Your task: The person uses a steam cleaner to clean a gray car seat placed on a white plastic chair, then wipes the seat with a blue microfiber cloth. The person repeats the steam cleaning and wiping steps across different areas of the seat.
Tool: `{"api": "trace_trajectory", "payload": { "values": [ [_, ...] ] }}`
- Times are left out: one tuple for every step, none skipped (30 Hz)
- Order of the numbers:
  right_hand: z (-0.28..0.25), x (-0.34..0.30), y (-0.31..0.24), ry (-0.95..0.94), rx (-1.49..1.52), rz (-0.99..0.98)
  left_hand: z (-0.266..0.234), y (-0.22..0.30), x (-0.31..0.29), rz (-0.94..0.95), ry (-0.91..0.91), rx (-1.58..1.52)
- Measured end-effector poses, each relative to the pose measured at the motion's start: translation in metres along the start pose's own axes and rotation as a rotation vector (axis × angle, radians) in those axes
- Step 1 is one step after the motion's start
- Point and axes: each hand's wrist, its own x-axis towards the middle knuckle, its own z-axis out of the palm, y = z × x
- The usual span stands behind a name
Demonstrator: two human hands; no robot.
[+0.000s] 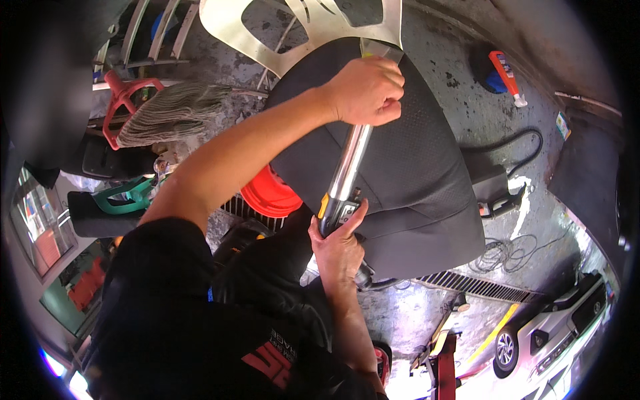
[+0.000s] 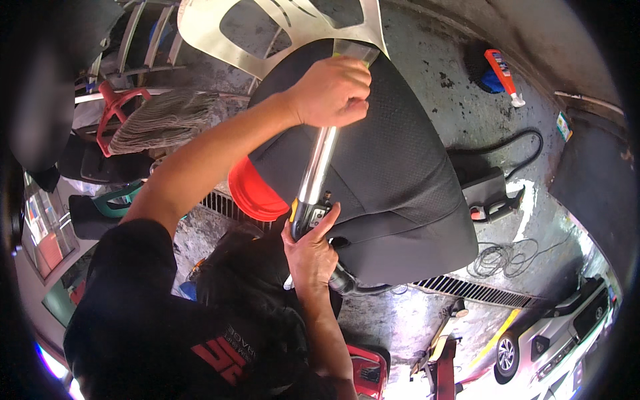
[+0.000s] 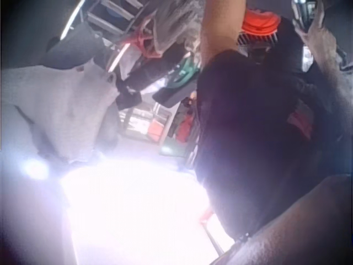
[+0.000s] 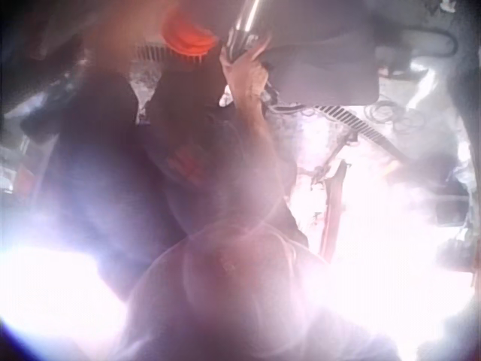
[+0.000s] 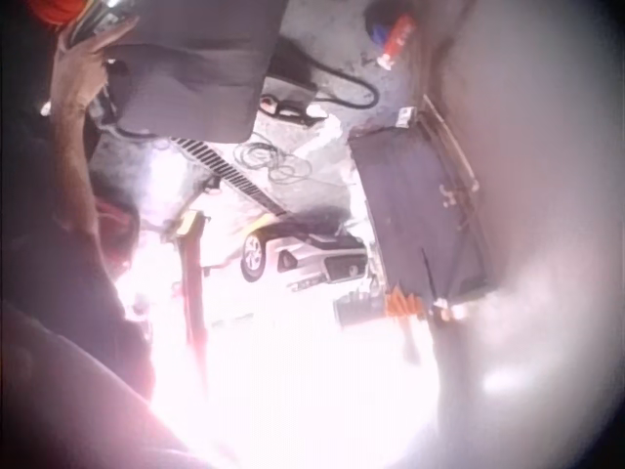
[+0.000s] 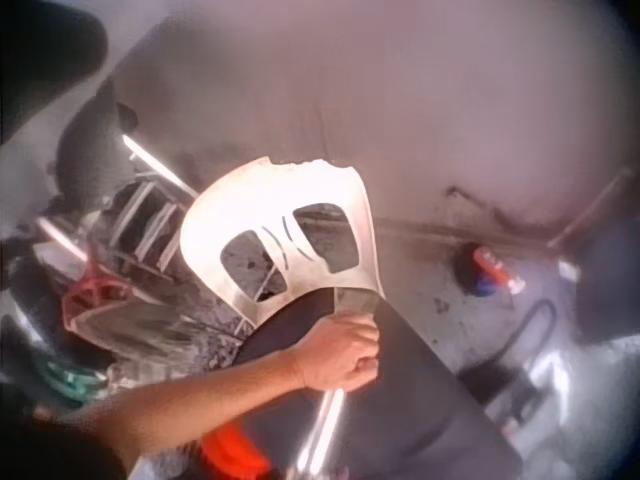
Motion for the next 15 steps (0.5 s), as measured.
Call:
{"api": "trace_trajectory", "payload": {
  "values": [
    [0.006, -0.001, 0.0, 0.004, 0.047, 0.004, 0.005, 0.002, -0.004, -0.02, 0.039, 0.012],
    [0.011, -0.004, -0.001, -0.011, 0.044, 0.024, 0.009, 0.004, -0.009, -0.026, 0.043, -0.021],
    [0.014, -0.007, -0.003, -0.023, 0.048, 0.036, 0.009, 0.004, -0.01, -0.025, 0.037, -0.039],
    [0.017, -0.009, -0.004, -0.035, 0.051, 0.046, 0.007, 0.004, -0.013, -0.025, 0.032, -0.055],
    [0.02, -0.014, -0.003, -0.039, 0.048, 0.043, 0.006, 0.005, -0.018, -0.026, 0.026, -0.07],
    [0.026, -0.02, -0.002, -0.043, 0.047, 0.041, 0.005, 0.01, -0.026, -0.032, -0.029, -0.089],
    [0.031, -0.023, -0.001, -0.047, 0.046, 0.039, 0.005, 0.014, -0.029, -0.033, -0.012, -0.097],
    [0.035, -0.023, 0.002, -0.063, 0.08, 0.05, 0.006, 0.017, -0.032, -0.035, 0.004, -0.105],
    [0.035, -0.023, 0.001, -0.059, 0.079, 0.053, 0.007, 0.02, -0.034, -0.038, 0.02, -0.114],
    [0.033, -0.023, 0.001, -0.055, 0.077, 0.057, 0.008, 0.023, -0.034, -0.034, 0.064, -0.101],
    [0.033, -0.024, 0.001, -0.051, 0.076, 0.061, 0.007, 0.022, -0.036, -0.037, 0.057, -0.091],
    [0.034, -0.025, 0.001, -0.026, 0.054, 0.03, 0.006, 0.021, -0.038, -0.039, 0.051, -0.082],
    [0.036, -0.028, 0.002, -0.002, 0.032, 0.0, 0.007, 0.022, -0.039, -0.041, 0.044, -0.075],
    [0.037, -0.031, 0.003, 0.023, 0.009, -0.029, 0.008, 0.023, -0.04, -0.045, 0.053, -0.074],
    [0.038, -0.032, 0.003, 0.029, 0.003, -0.033, 0.008, 0.024, -0.041, -0.051, 0.059, -0.073]
  ]
}}
